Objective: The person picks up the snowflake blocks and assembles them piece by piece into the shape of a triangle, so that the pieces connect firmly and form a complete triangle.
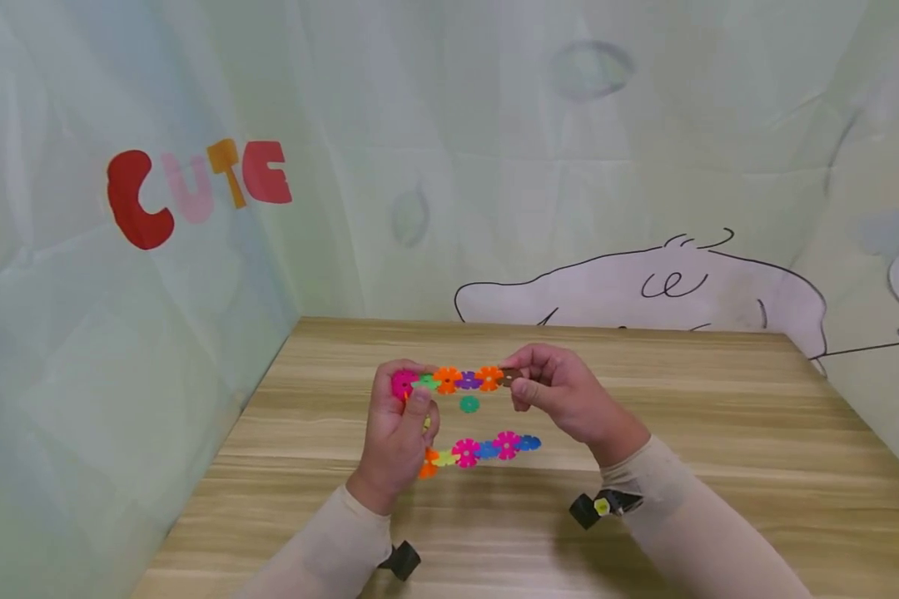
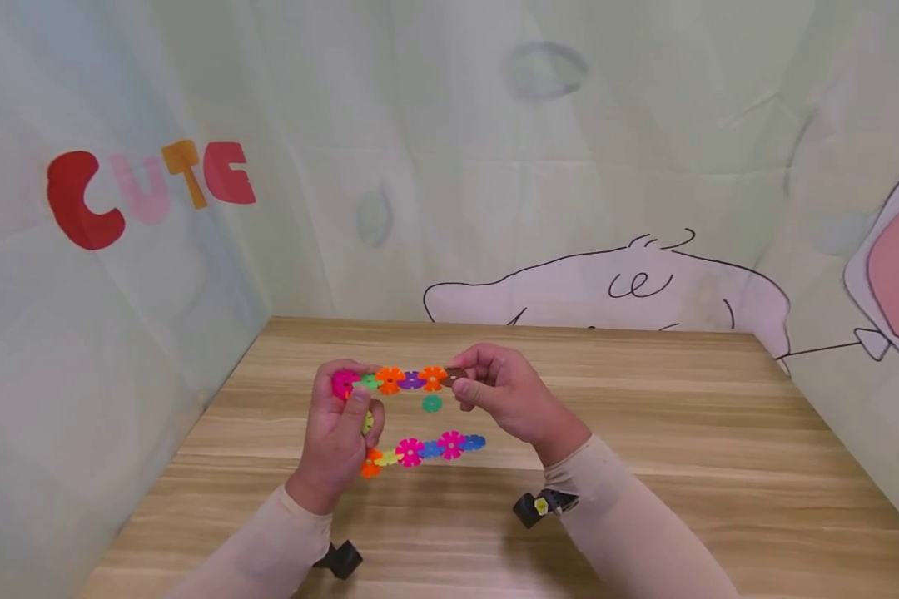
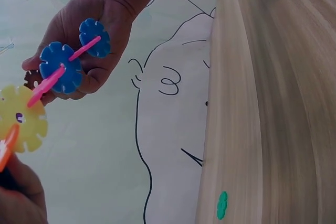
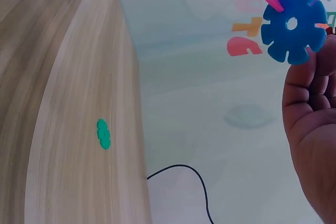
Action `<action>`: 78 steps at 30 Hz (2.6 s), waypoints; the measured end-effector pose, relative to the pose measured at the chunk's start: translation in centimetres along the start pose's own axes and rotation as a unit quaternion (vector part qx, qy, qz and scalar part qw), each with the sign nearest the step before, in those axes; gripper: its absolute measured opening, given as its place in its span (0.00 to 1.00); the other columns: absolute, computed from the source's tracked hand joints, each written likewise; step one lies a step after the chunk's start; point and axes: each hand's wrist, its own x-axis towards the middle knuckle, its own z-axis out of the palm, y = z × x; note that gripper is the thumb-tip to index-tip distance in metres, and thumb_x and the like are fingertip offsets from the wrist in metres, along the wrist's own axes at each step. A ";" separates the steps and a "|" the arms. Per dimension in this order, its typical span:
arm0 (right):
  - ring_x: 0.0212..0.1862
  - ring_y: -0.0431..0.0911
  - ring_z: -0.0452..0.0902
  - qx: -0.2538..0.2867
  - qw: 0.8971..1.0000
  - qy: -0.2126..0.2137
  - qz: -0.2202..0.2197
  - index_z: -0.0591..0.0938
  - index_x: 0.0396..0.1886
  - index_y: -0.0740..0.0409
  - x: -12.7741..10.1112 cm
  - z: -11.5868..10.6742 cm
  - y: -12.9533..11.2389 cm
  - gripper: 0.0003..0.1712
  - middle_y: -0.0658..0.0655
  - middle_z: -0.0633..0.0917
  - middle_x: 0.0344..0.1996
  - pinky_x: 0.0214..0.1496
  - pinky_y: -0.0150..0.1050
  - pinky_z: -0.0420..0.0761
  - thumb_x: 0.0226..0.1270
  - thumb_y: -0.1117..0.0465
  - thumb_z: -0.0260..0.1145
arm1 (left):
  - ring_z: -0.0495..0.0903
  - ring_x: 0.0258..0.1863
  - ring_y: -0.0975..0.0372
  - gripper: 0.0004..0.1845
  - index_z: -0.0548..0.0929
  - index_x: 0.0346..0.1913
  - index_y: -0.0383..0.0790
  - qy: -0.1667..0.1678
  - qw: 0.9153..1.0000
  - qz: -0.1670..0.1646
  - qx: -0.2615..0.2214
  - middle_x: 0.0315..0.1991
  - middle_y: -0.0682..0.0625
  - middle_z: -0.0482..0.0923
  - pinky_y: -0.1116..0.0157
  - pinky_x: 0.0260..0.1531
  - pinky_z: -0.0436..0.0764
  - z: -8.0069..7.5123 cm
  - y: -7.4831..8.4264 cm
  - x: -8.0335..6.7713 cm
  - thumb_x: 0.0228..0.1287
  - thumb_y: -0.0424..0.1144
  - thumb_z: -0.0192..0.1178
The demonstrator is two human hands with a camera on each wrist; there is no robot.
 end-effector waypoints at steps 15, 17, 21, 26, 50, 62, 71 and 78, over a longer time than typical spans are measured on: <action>0.34 0.51 0.74 0.015 0.996 0.038 0.074 0.75 0.60 0.60 1.0 -1.4 0.9 0.21 0.59 0.77 0.30 0.46 0.41 0.81 0.76 0.53 0.52 | 0.66 0.14 0.56 0.12 0.61 0.57 0.37 0.023 0.997 -0.072 0.006 0.55 0.44 0.70 0.68 0.11 0.72 -0.1 0.0 0.2 0.77 0.36 0.42; 0.34 0.52 0.74 0.013 0.993 0.059 0.100 0.76 0.60 0.57 1.5 -1.9 1.5 0.23 0.60 0.76 0.31 0.47 0.41 0.81 0.75 0.48 0.53 | 0.66 0.14 0.56 0.12 0.60 0.57 0.37 0.024 0.997 -0.073 0.006 0.55 0.44 0.69 0.68 0.11 0.72 -0.1 0.1 0.3 0.77 0.36 0.42; 0.33 0.53 0.74 -0.060 0.985 0.065 0.147 0.79 0.57 0.51 2.7 -2.6 3.9 0.18 0.59 0.78 0.33 0.44 0.42 0.80 0.73 0.51 0.58 | 0.66 0.14 0.57 0.12 0.60 0.57 0.36 0.025 0.997 -0.069 0.002 0.55 0.43 0.69 0.66 0.11 0.72 0.0 0.2 0.3 0.77 0.36 0.42; 0.41 0.56 0.79 -0.161 0.965 0.032 0.203 0.80 0.56 0.53 4.3 -2.2 6.9 0.18 0.56 0.83 0.41 0.42 0.43 0.81 0.66 0.64 0.63 | 0.65 0.13 0.57 0.12 0.60 0.58 0.35 0.028 0.998 -0.062 -0.008 0.55 0.43 0.68 0.66 0.10 0.71 0.0 0.3 0.3 0.78 0.36 0.42; 0.53 0.54 0.69 -0.207 0.878 -0.003 0.431 0.83 0.49 0.30 5.5 1.5 8.0 0.22 0.49 0.75 0.57 0.55 0.56 0.69 0.53 0.48 0.75 | 0.65 0.13 0.57 0.13 0.60 0.58 0.34 0.030 0.997 -0.063 -0.028 0.55 0.42 0.67 0.67 0.10 0.71 -0.1 0.4 0.3 0.78 0.36 0.41; 0.37 0.51 0.72 -0.216 0.883 -0.014 0.416 0.83 0.42 0.43 5.5 1.7 8.1 0.17 0.54 0.79 0.42 0.36 0.43 0.71 0.53 0.65 0.70 | 0.65 0.13 0.58 0.14 0.60 0.58 0.33 0.032 0.996 -0.071 -0.031 0.55 0.42 0.67 0.67 0.10 0.71 0.0 0.3 0.2 0.78 0.37 0.42; 0.52 0.50 0.71 -0.404 0.842 -0.104 0.341 0.83 0.30 0.46 5.6 0.4 9.1 0.11 0.53 0.72 0.60 0.55 0.49 0.72 0.57 0.45 0.71 | 0.65 0.13 0.58 0.14 0.60 0.58 0.35 0.038 0.996 -0.080 -0.028 0.55 0.43 0.67 0.68 0.11 0.71 0.0 0.2 0.3 0.78 0.38 0.41; 0.27 0.46 0.72 -0.320 0.919 -0.069 0.219 0.74 0.42 0.56 4.7 -1.1 6.8 0.18 0.52 0.76 0.22 0.35 0.40 0.74 0.60 0.54 0.71 | 0.64 0.13 0.57 0.14 0.60 0.58 0.34 0.039 0.996 -0.077 -0.032 0.54 0.43 0.66 0.67 0.10 0.70 0.0 0.0 0.3 0.78 0.38 0.41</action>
